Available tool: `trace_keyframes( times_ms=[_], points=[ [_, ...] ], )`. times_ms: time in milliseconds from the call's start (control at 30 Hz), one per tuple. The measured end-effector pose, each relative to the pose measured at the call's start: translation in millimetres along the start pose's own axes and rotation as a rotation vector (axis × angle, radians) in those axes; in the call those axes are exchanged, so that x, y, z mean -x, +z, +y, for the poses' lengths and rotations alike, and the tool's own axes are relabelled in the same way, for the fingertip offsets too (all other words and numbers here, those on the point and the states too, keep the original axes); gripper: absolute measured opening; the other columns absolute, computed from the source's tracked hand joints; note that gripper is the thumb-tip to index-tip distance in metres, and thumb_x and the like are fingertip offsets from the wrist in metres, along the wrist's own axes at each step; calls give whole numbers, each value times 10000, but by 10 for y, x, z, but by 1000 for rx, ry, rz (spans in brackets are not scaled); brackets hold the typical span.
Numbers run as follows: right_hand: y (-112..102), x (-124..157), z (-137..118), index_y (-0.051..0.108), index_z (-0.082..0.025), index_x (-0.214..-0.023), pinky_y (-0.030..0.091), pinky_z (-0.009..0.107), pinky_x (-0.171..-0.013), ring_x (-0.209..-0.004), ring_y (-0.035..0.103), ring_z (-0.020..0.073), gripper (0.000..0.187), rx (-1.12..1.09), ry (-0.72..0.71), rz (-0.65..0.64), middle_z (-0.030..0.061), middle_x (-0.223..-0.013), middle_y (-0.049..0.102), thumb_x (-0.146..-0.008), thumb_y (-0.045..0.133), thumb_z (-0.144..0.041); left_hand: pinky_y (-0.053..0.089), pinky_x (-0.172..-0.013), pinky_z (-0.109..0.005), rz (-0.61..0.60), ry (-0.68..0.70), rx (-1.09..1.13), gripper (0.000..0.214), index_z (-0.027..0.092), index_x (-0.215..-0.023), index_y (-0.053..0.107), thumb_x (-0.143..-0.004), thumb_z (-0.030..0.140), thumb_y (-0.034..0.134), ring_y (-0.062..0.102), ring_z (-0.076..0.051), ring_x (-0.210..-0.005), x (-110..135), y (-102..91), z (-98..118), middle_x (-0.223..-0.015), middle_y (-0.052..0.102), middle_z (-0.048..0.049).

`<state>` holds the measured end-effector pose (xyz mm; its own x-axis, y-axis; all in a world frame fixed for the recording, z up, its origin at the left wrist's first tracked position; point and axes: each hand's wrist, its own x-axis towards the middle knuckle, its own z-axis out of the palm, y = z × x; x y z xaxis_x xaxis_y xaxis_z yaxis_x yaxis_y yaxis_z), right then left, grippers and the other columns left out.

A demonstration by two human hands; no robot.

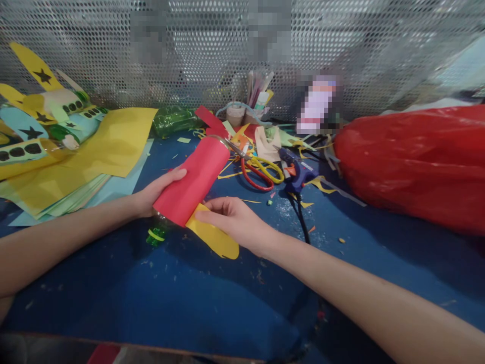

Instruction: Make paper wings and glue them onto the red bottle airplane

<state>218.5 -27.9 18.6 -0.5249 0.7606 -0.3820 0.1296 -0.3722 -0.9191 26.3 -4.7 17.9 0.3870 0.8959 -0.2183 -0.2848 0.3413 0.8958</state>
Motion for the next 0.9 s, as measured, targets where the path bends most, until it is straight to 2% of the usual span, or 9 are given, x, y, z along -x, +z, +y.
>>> trace_keyframes(
  times_ms=[167,367,733,900],
  points=[
    [-24,-7,-9,681,-178,-749,404,201,-463,-526,557,94,326,96,-35,-48,-3,-664,659,-651,761,-480,527,-668,-295,13,-5,8,647,197,-1362,400,-803,412,643,685,-206,-750,-2,-4,-9,-920,719,-102],
    [-79,-13,-1,695,-180,-847,405,209,-489,-540,546,95,345,169,-43,-116,-14,-690,648,-659,769,-460,525,-670,-299,-6,-11,18,651,208,-1363,401,-800,420,649,685,-205,-739,-12,-24,-12,-884,724,-81],
    [-25,-25,25,672,-167,-766,370,206,-448,-498,505,81,358,230,-63,-49,-26,-628,609,-647,763,-492,524,-682,-305,-6,19,-39,686,202,-1387,367,-805,443,638,675,-210,-771,19,1,-31,-900,712,-81],
    [-7,-18,29,666,-163,-761,390,214,-459,-514,524,94,347,255,-74,-17,-16,-633,616,-658,743,-485,524,-692,-321,7,38,-50,676,217,-1385,378,-802,435,643,674,-210,-774,6,-7,-55,-946,707,-88]
  ],
)
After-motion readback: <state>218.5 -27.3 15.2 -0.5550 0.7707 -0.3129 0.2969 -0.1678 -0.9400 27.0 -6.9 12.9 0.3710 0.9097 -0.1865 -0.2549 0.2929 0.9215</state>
